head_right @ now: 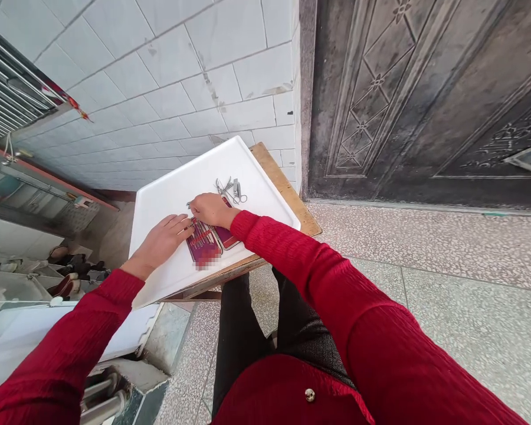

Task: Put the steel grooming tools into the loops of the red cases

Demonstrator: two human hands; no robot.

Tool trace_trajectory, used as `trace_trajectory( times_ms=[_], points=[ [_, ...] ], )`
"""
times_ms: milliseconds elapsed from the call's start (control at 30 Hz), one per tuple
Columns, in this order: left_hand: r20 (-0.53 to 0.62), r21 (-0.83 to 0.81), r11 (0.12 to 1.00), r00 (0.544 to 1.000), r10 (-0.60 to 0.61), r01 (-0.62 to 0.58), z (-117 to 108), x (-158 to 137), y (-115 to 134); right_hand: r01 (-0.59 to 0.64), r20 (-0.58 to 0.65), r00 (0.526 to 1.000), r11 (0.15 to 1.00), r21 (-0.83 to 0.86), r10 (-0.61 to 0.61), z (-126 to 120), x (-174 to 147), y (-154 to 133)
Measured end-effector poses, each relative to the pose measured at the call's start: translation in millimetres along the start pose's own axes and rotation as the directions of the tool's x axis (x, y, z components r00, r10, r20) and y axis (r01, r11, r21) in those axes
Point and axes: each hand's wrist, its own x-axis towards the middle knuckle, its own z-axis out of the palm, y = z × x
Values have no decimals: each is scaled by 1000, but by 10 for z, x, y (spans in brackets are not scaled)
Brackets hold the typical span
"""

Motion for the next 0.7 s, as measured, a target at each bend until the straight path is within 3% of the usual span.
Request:
trace_trajectory(
  times_ms=[333,500,700],
  points=[
    [103,59,969,967,233,-240,48,152,-205,23,-2,1000,1000,5,-23,22,41,63],
    [119,61,966,963,243,-252,95,143,-269,20,2,1000,1000,23,-20,31,51,74],
    [41,46,956,957,287,-288,132,133,-375,18,7,1000,1000,13,-18,21,50,72]
  ],
)
